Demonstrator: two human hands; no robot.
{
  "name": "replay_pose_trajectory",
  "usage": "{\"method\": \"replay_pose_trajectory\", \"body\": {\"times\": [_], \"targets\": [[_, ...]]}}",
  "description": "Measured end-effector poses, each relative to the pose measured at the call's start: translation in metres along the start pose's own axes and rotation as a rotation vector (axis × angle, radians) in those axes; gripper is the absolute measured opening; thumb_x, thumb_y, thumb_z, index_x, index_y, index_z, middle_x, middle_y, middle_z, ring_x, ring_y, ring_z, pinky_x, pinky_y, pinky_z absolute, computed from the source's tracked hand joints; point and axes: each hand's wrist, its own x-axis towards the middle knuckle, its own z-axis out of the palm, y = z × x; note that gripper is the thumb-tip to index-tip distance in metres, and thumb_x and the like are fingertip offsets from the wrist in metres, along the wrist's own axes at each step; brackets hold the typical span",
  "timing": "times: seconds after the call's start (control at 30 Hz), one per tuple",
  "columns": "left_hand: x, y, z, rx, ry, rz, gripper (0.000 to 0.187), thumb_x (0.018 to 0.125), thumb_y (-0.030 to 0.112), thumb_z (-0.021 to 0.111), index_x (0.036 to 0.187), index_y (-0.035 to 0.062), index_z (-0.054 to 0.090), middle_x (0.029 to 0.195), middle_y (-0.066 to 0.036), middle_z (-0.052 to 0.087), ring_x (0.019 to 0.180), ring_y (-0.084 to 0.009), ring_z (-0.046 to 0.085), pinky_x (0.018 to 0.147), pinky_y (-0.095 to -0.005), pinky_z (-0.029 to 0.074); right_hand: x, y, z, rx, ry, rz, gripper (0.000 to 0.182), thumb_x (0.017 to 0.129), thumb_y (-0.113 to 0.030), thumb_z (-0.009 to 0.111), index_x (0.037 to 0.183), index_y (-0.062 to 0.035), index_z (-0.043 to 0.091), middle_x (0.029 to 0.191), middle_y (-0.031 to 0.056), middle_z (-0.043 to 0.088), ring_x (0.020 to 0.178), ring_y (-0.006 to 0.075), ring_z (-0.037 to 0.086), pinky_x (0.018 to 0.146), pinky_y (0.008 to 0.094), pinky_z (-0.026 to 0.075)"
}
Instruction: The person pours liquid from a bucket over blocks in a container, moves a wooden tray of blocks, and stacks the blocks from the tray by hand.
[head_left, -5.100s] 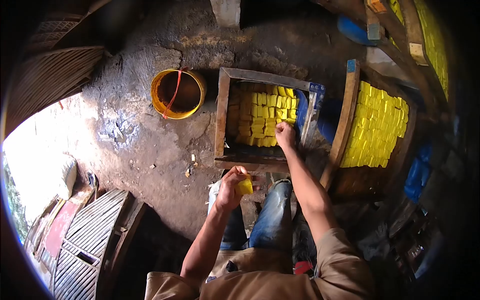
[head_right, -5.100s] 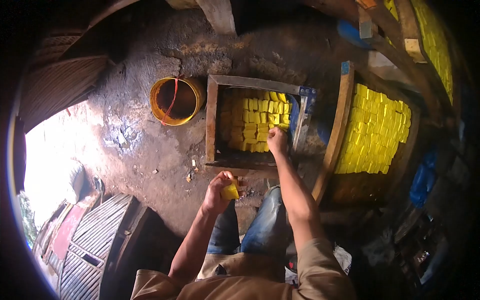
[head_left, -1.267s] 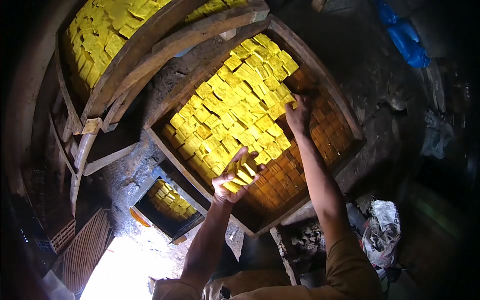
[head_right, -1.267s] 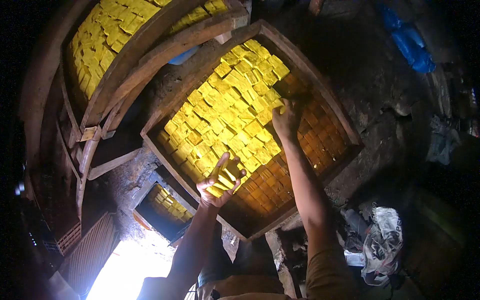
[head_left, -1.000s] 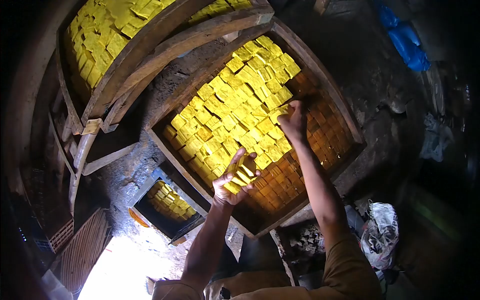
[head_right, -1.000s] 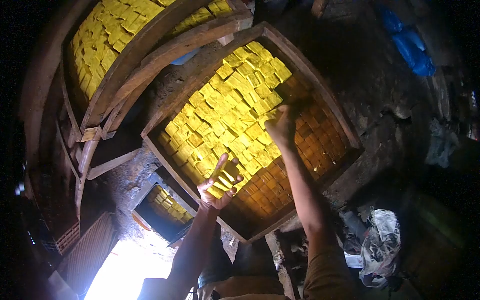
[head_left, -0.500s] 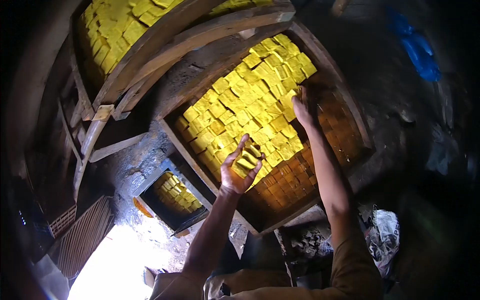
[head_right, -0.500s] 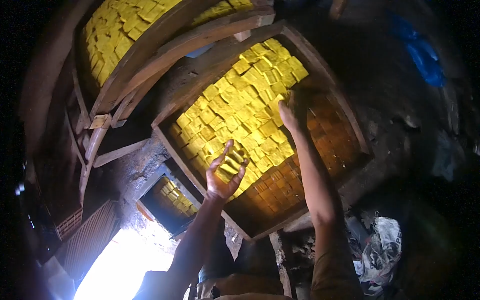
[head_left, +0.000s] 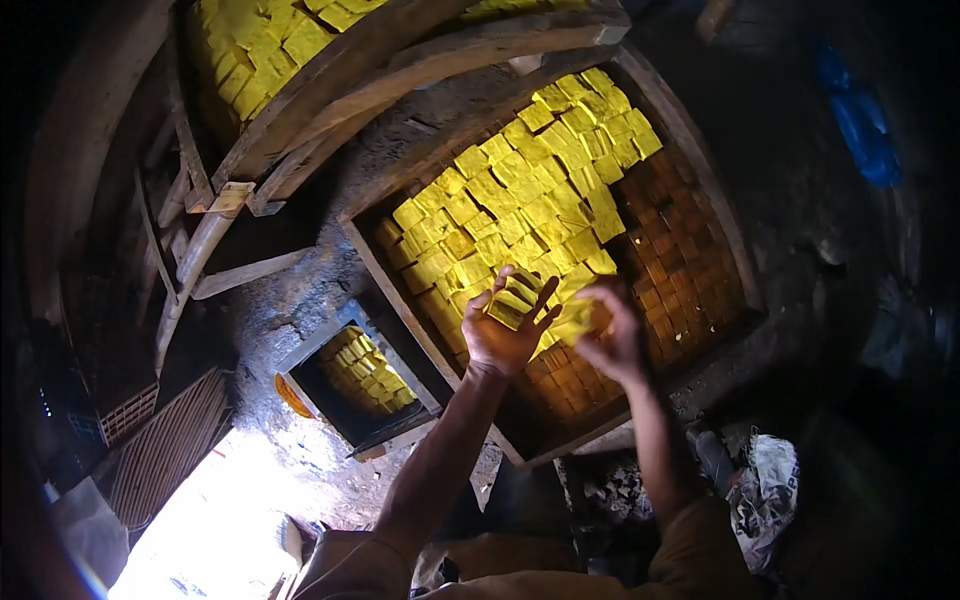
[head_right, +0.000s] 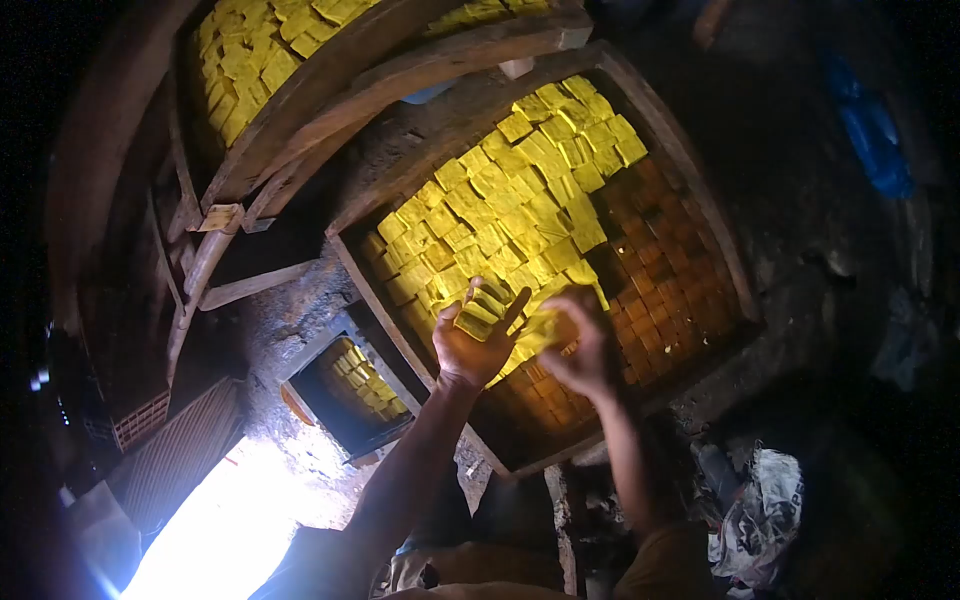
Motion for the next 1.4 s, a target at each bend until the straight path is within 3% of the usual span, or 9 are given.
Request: {"method": "replay_pose_trajectory", "body": {"times": [0.27, 0.43, 0.6, 0.7, 0.87, 1.03, 1.17, 1.3, 1.4], "targets": [[-0.024, -0.019, 0.005, 0.262, -0.043, 0.059, 0.059, 0.087, 0.038, 0.058, 0.14, 0.0157, 0.041, 0.128, -0.011, 0.055, 0.119, -0.031, 0.051, 0.103, -0.0487, 0.04, -0.032, -0.029, 0.04, 0.009, 0.087, 0.34, 0.078, 0.069, -0.015, 0.077, 0.135, -0.0011, 0.039, 0.125, 0.0231, 0.052, 0.115, 0.0353, 0.055, 0.091, 0.0385, 0.049], [-0.019, -0.005, -0.036, 0.097, 0.033, 0.017, 0.065, 0.08, 0.051, 0.062, 0.133, 0.014, 0.05, 0.125, -0.011, 0.056, 0.108, -0.0331, 0.057, 0.094, -0.0536, 0.045, -0.05, -0.006, 0.032, 0.339, -0.005, 0.441, 0.053, 0.084, -0.015, 0.072, 0.131, -0.0023, 0.051, 0.126, 0.0194, 0.055, 0.109, 0.0267, 0.061, 0.078, 0.0347, 0.057], [-0.038, -0.003, -0.031, 0.215, 0.107, -0.02, 0.066, 0.076, 0.051, 0.064, 0.129, 0.014, 0.052, 0.122, -0.017, 0.057, 0.105, -0.0389, 0.058, 0.09, -0.0594, 0.046, -0.04, 0.1, 0.02, -0.734, 0.496, 0.171, 0.039, 0.09, -0.009, 0.06, 0.128, -0.003, 0.053, 0.132, 0.0196, 0.053, 0.122, 0.0332, 0.051, 0.103, 0.043, 0.04], [-0.04, -0.001, -0.046, 0.167, -0.033, -0.103, 0.066, 0.076, 0.052, 0.065, 0.128, 0.0141, 0.051, 0.121, -0.018, 0.057, 0.107, -0.0394, 0.058, 0.087, -0.0595, 0.048, -0.044, 0.106, 0.039, -0.607, 0.458, 0.149, 0.04, 0.08, 0.001, 0.067, 0.118, -0.0043, 0.056, 0.117, 0.0181, 0.058, 0.112, 0.0355, 0.055, 0.095, 0.0458, 0.044], [-0.064, 0.003, -0.015, 0.235, -0.024, -0.134, 0.065, 0.079, 0.049, 0.066, 0.128, 0.0096, 0.049, 0.121, -0.021, 0.057, 0.108, -0.0417, 0.058, 0.09, -0.0562, 0.049, -0.027, 0.09, 0.022, -0.329, 0.558, 0.173, 0.03, 0.077, 0.005, 0.071, 0.103, -0.0046, 0.06, 0.095, 0.0079, 0.063, 0.077, 0.0176, 0.064, 0.062, 0.0269, 0.051], [-0.072, 0.005, -0.035, 0.346, 0.099, -0.091, 0.071, 0.08, 0.053, 0.064, 0.131, 0.007, 0.047, 0.12, -0.021, 0.057, 0.107, -0.0384, 0.058, 0.088, -0.0542, 0.051, 0.006, 0.102, 0.023, -0.367, 0.444, 0.204, 0.027, 0.08, 0.0, 0.065, 0.105, -0.0031, 0.058, 0.102, 0.0144, 0.062, 0.097, 0.0318, 0.06, 0.083, 0.0409, 0.048], [-0.078, 0.005, -0.025, 0.36, 0.087, -0.076, 0.07, 0.08, 0.051, 0.064, 0.132, 0.0073, 0.047, 0.117, -0.021, 0.059, 0.104, -0.0373, 0.06, 0.089, -0.0545, 0.05, 0.014, 0.076, 0.041, -0.979, 0.462, 0.1, 0.036, 0.079, -0.002, 0.062, 0.114, -0.002, 0.052, 0.107, 0.0188, 0.056, 0.099, 0.0374, 0.056, 0.088, 0.0451, 0.044], [-0.083, 0.005, -0.018, 0.325, 0.111, -0.101, 0.069, 0.079, 0.052, 0.065, 0.13, 0.0076, 0.049, 0.116, -0.021, 0.06, 0.104, -0.0374, 0.06, 0.087, -0.0548, 0.051, 0.001, 0.085, 0.039, -0.39, 0.378, 0.224, 0.04, 0.075, 0.0, 0.065, 0.112, -0.0028, 0.052, 0.104, 0.0175, 0.059, 0.102, 0.032, 0.059, 0.089, 0.037, 0.048], [-0.087, 0.009, -0.025, 0.294, 0.141, -0.071, 0.068, 0.078, 0.052, 0.065, 0.128, 0.0076, 0.05, 0.115, -0.021, 0.06, 0.101, -0.0388, 0.061, 0.083, -0.0561, 0.052, 0.009, 0.106, 0.015, 0.097, 0.43, 0.37, 0.04, 0.077, 0.001, 0.065, 0.115, -0.0017, 0.053, 0.102, 0.0066, 0.062, 0.094, 0.0133, 0.06, 0.082, 0.0278, 0.049]]}}
